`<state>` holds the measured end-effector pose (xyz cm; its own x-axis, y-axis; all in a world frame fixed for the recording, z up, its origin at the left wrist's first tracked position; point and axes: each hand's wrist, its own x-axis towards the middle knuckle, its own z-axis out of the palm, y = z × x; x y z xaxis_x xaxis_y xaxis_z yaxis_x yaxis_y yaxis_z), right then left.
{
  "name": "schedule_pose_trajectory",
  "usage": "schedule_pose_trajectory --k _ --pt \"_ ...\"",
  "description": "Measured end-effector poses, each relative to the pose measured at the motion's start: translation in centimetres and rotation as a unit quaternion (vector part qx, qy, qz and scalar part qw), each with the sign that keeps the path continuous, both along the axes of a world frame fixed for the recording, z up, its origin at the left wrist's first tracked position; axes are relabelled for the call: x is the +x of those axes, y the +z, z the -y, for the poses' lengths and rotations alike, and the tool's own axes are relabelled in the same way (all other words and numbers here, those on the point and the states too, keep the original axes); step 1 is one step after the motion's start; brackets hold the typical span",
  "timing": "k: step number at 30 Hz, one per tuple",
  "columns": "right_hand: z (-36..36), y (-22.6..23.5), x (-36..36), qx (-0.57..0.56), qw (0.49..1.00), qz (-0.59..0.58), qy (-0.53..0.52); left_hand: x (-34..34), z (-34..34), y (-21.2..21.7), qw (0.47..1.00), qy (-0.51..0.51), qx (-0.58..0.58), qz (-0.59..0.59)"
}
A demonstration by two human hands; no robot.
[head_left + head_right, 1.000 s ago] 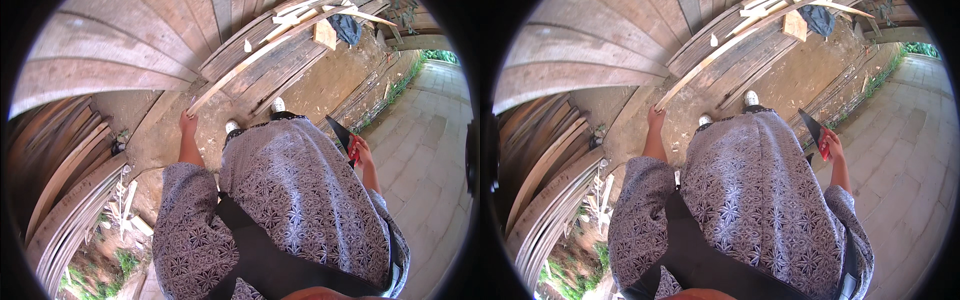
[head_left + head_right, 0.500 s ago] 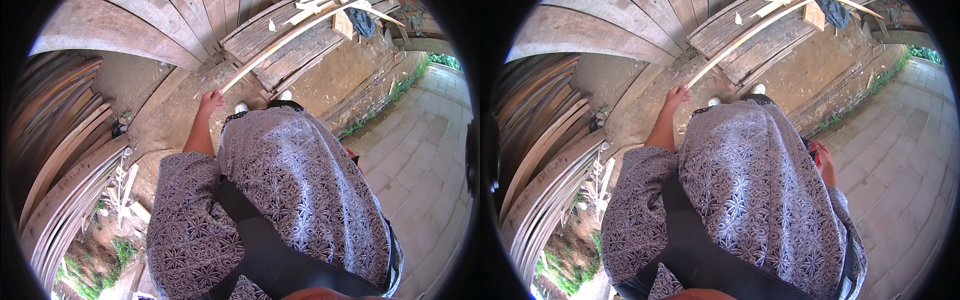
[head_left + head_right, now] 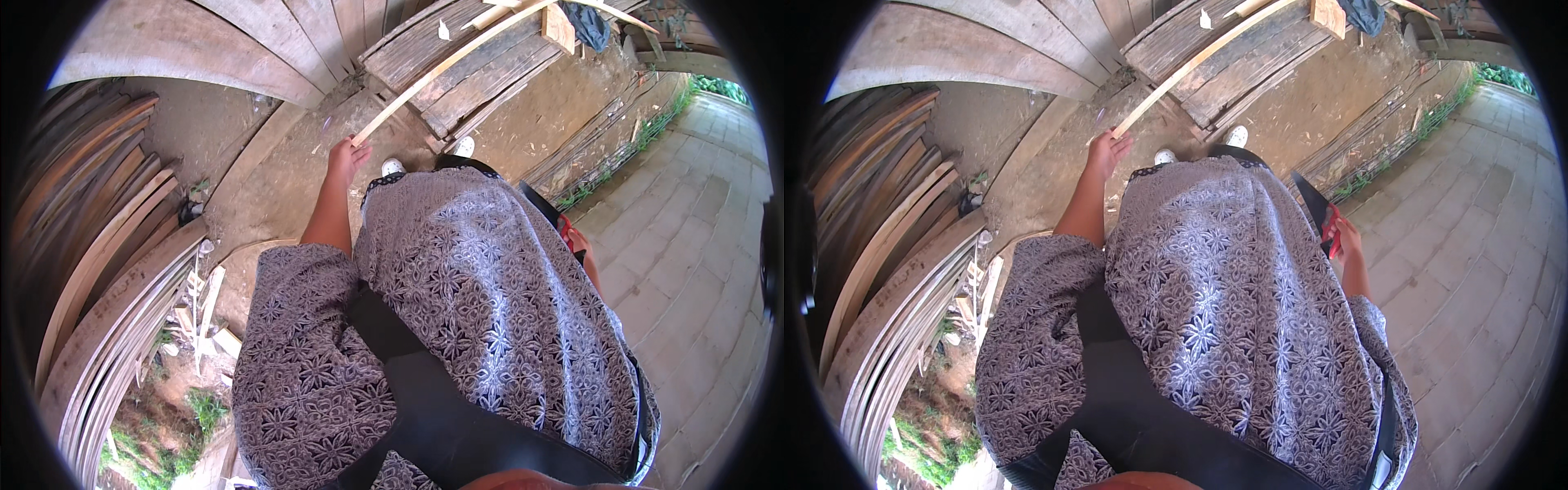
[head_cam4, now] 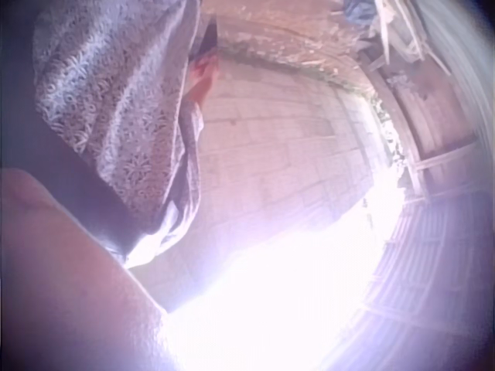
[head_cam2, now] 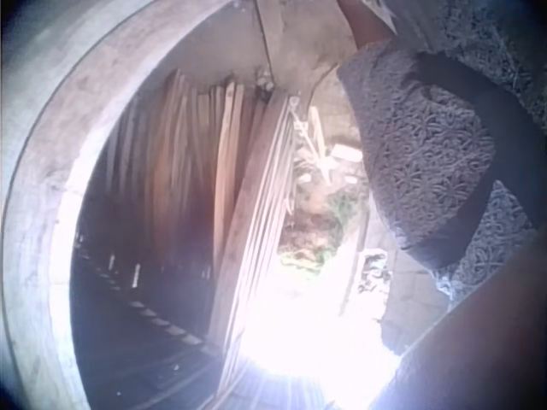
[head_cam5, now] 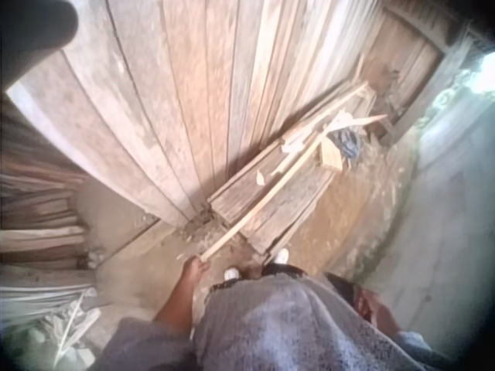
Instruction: The person selects a thin wooden strip from a stack and uses a red-handled knife to shave and smooth its surface. They hold the strip with their left hand and foot, repeatedly scraping the blade along the wood to remove thin layers.
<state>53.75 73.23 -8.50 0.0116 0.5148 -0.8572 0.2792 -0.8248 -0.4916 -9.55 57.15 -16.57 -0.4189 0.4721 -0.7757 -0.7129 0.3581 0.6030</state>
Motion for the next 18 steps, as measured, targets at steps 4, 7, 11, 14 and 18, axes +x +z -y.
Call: schedule_pose_trajectory --k 4,7,11,14,18 --pt "0.2 -0.5 -0.9 0.039 0.998 0.001 -0.039 0.1 0.0 0.6 0.962 -0.11 -0.127 -0.213" --pt "0.0 -1.0 -1.9 0.07 0.994 0.062 -0.049 -0.1 0.2 0.6 0.816 -0.254 -0.153 -0.496" --pt "-0.3 -1.0 -2.1 0.08 0.989 0.108 -0.057 1.1 -0.8 1.4 0.758 -0.288 -0.112 -0.575" --pt "-0.5 -1.1 -1.3 0.079 0.99 0.099 -0.058 1.3 -1.0 1.6 0.776 -0.298 -0.11 -0.545" --pt "-0.6 -1.4 -0.3 0.083 0.991 0.092 -0.043 1.1 -0.5 0.0 0.786 -0.27 -0.085 -0.549"
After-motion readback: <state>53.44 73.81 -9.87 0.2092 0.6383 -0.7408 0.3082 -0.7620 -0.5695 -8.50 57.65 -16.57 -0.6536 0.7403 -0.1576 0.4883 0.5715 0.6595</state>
